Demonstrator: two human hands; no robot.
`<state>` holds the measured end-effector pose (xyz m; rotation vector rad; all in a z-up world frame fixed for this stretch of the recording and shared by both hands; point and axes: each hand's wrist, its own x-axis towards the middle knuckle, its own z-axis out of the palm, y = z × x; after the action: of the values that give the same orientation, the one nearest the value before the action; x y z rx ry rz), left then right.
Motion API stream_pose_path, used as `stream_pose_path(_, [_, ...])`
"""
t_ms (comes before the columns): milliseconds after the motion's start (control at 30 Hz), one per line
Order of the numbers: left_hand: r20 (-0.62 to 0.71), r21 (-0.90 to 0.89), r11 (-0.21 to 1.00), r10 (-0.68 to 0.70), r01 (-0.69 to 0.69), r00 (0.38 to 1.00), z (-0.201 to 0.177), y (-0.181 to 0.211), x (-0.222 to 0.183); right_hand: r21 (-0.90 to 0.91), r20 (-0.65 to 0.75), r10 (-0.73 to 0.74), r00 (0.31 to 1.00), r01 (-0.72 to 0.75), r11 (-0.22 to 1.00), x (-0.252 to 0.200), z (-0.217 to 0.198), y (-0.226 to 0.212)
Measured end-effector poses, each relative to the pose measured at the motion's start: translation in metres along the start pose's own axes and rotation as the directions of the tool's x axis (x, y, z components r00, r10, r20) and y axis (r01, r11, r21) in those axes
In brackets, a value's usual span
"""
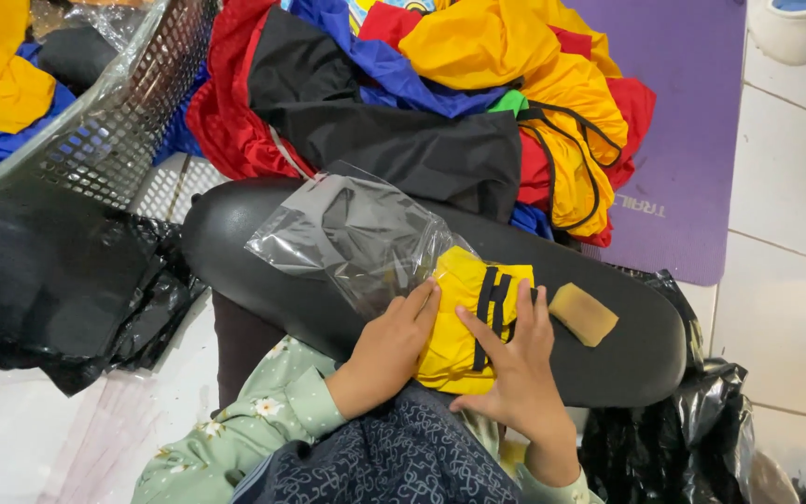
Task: Folding yellow fabric items, cleaning them with a sponge, and packing them into plastic bags.
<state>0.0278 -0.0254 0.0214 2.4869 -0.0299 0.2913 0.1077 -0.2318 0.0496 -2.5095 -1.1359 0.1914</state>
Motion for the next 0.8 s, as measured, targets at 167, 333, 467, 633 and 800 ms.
stream_pose_path(167, [-0.014,-0.007,1.0,0.016,-0.017,1.0,-0.002,0.002,0.001,-0.172,0.011,-0.113,0.994,0.113,0.979,0.016,0.009,0.007])
stream_pose_path(333, [0.013,0.072,0.997,0.04,-0.041,0.999,-0.001,0.007,0.002,-0.337,-0.197,-0.033,0.98,-0.036,0.941,0.031,0.022,-0.02])
stream_pose_path(467, [-0.089,0.239,0.97,0.072,-0.049,0.993,-0.006,0.012,0.01,-0.43,-0.259,0.063,0.964,-0.173,0.886,0.044,0.044,-0.042])
stream_pose_path(633, [-0.143,0.287,0.952,0.157,-0.111,0.977,-0.028,0.027,0.018,-0.528,-0.371,-0.005,0.929,-0.207,0.824,0.058,0.074,-0.05])
stream_pose_path(800, [-0.156,0.104,0.989,0.119,-0.104,0.981,-0.032,0.014,0.013,-0.041,0.011,-0.047,0.999,0.047,0.998,0.038,-0.005,-0.048])
